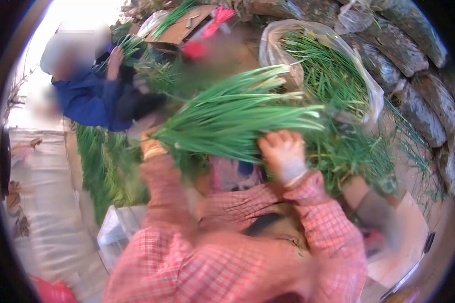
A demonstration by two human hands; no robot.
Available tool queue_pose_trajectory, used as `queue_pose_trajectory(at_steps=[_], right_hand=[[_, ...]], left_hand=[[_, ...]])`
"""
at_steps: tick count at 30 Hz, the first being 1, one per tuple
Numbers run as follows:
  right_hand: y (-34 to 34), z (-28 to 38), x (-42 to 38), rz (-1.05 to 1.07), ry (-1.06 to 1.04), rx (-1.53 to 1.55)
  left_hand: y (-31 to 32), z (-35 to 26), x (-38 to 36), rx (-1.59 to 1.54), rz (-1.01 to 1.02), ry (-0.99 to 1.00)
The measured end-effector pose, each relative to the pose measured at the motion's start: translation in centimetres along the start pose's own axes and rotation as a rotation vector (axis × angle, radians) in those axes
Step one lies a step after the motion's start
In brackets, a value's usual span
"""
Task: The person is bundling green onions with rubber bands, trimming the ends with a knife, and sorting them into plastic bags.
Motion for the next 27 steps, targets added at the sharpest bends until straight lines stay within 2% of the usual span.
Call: queue_pose_trajectory(at_steps=[3,4,6,7,8,9,11,14,15,16,18,19,21,22,23,24,25,27], right_hand=[[-1.6,-1.7,0.6,0.032,0.090,0.047],[-2.9,-2.7,0.0,-0.238,0.108,0.312],[-1.0,-6.0,-3.1,-0.038,0.597,0.836],[-1.1,-6.9,-4.2,0.026,0.816,1.050],[-2.3,-7.6,-4.8,0.026,0.889,1.148],[-3.6,-8.3,-5.5,0.028,0.961,1.246],[-5.8,-9.9,-7.8,-0.002,1.101,1.248],[-7.5,-15.2,-14.4,-0.042,1.131,1.140],[-7.6,-17.3,-16.9,-0.023,1.150,1.141],[-7.0,-20.2,-20.3,0.275,1.162,0.905],[-7.5,-19.6,-20.4,0.383,0.761,0.009],[-7.9,-18.9,-20.1,0.423,0.527,-0.426],[-9.1,-12.1,-10.7,0.073,0.655,0.212],[-9.5,-8.3,-5.9,0.045,0.526,0.357],[-8.4,-5.7,-3.4,-0.044,0.345,0.367],[-7.9,-2.8,-0.1,-0.003,0.136,0.224],[-6.5,-0.7,2.2,0.005,0.042,0.326],[-5.5,2.6,4.9,-0.084,-0.025,0.237]], left_hand=[[-0.2,-0.6,-1.3,0.213,-0.072,0.063],[0.0,-0.9,-1.7,0.324,-0.090,0.079],[-0.2,-0.9,-1.6,0.471,-0.105,0.070],[-0.7,-0.1,-0.8,0.327,-0.087,0.016],[-3.3,2.8,3.0,-0.242,-0.064,-0.090],[-3.0,3.0,2.8,-0.240,-0.006,-0.117],[-2.1,2.6,1.7,-0.233,0.107,-0.164],[-1.3,1.9,-0.1,-0.208,0.012,-0.150],[-2.1,1.5,0.6,0.033,0.001,-0.009],[-2.5,1.7,1.1,0.276,0.015,0.122],[-2.6,1.6,1.7,0.638,-0.027,0.346],[-2.6,1.8,1.9,0.604,-0.026,0.324],[-2.4,2.6,2.0,0.045,-0.038,0.024],[-1.9,2.8,1.8,-0.107,-0.028,-0.068],[-1.3,2.9,1.6,-0.213,-0.012,-0.139],[-0.7,2.8,1.3,-0.297,0.003,-0.204],[-0.3,2.5,0.9,-0.350,0.012,-0.243],[1.5,1.9,0.1,-0.423,0.023,-0.309]])
Point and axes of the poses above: each hand's wrist, its own x-axis towards the middle knuckle, its own y-axis out of the palm, z = x × y, the point moved 6 cm from there along x, towards the middle knuckle, and after that the axes turned 1 degree about -y, right-handed, at the moved point
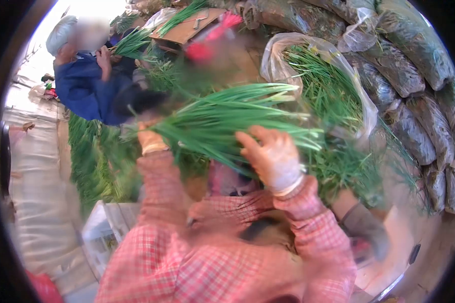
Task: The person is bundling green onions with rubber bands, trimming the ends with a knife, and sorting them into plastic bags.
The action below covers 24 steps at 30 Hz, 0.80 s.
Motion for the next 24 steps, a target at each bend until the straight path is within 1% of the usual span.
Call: queue_pose_trajectory(at_steps=[2,4,5,8,11,13,14,17,19,22,23,24], right_hand=[[0.6,1.1,0.5,-0.077,-0.013,0.181],[1.4,3.9,0.2,0.004,-0.124,0.141],[1.7,4.9,0.1,0.039,-0.173,0.107],[4.5,5.8,0.4,0.082,-0.122,-0.002],[5.1,5.7,2.4,-0.056,-0.092,-0.063],[5.3,5.4,3.4,-0.127,-0.089,-0.125],[5.2,5.3,3.8,-0.119,-0.090,-0.133],[4.2,4.9,4.1,-0.112,-0.088,-0.116],[2.6,4.7,3.1,-0.136,-0.079,-0.057],[-0.6,4.5,0.5,-0.105,-0.080,0.364],[-0.9,3.7,-1.8,0.037,0.218,0.703],[-1.1,3.3,-5.0,0.174,0.532,1.032]], left_hand=[[1.7,-0.3,-1.6,-0.017,-0.051,0.073],[3.2,-1.1,-2.9,0.050,-0.134,0.285],[5.4,-0.7,-5.2,-0.018,-0.172,0.267],[8.1,-0.8,-6.4,-0.056,-0.058,0.399],[11.2,0.0,-8.9,-0.141,0.047,0.341],[13.3,0.2,-11.2,-0.103,0.003,0.374],[14.0,0.3,-11.8,-0.085,-0.020,0.391],[15.6,0.5,-12.4,-0.074,0.100,0.429],[16.2,1.0,-13.0,-0.088,0.054,0.389],[16.4,1.3,-12.3,-0.086,-0.006,0.294],[16.1,1.2,-11.7,-0.081,-0.023,0.255],[15.8,0.6,-11.0,0.029,0.025,0.322]])
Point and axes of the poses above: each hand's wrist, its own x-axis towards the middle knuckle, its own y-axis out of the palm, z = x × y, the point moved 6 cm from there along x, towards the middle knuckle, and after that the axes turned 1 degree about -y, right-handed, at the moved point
